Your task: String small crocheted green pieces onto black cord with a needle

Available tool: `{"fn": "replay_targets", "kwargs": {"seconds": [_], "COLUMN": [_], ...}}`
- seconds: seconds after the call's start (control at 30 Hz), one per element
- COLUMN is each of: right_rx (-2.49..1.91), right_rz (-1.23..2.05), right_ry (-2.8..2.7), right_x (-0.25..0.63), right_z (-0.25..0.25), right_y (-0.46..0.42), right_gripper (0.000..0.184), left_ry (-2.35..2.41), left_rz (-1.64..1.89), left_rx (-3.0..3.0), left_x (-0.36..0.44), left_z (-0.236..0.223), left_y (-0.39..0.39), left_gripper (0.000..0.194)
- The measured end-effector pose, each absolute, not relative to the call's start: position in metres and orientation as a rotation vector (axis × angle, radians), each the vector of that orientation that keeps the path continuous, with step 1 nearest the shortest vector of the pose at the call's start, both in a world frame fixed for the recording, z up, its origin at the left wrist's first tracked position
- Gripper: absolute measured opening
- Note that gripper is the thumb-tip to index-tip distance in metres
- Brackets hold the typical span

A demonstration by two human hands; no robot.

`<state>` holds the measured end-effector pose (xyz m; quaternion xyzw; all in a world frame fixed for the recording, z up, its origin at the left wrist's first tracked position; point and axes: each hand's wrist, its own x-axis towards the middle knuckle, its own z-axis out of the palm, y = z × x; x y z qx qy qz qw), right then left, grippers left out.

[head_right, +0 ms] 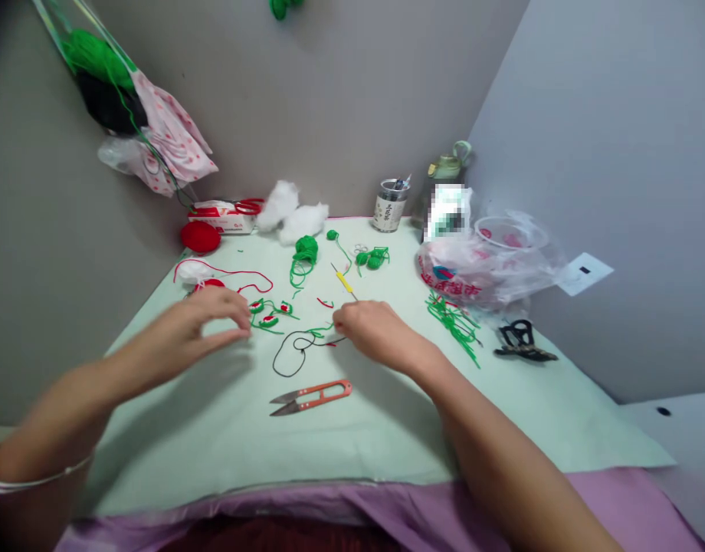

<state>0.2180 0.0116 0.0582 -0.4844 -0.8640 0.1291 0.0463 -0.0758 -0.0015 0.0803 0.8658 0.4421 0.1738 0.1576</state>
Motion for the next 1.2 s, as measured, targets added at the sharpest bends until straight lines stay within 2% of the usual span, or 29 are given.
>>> {"fn": "replay_targets", "kwargs": {"seconds": [0.1,0.17,0.27,0.47,0.63,0.83,1.2], "right_rx": [-1.574,-1.561,-1.520,-1.292,-0.993,-0.949,-0.961], "right_rz": [0.467,0.527,0.609,1.044,1.372,1.384,1.339], "right_ry": [-2.447,-2.371,-2.201,-1.801,-1.669,-1.561,-1.548], "right_x": [0.231,0.236,0.242,0.239,0.210,0.193,0.193], "right_z": [0.050,0.045,0.041,0.052,0.055,0.048,0.044], "right_y": [0.027,0.032,0.034,0.026,0.011,0.001,-0.001], "right_gripper": [0.021,0.020,0.019,0.021,0.023,0.019,0.014], "left_ry": [1.150,1.166,1.190,1.158,0.974,0.808,0.758], "left_rz": [0.276,0.186,0.133,0.628,0.907,1.013,0.886], "left_rx": [2.465,2.506,2.518,1.978,1.502,1.118,1.124], "left_x": [-0.029,-0.009,0.002,-0.015,-0.009,0.008,0.007], "left_z": [0.057,0.044,0.033,0.056,0.059,0.037,0.025], "left_y": [-0.013,-0.016,-0.011,0.007,0.005,-0.006,-0.016], "left_gripper": [0.017,0.009,0.017,0.006,0.014,0.014,0.013]}}
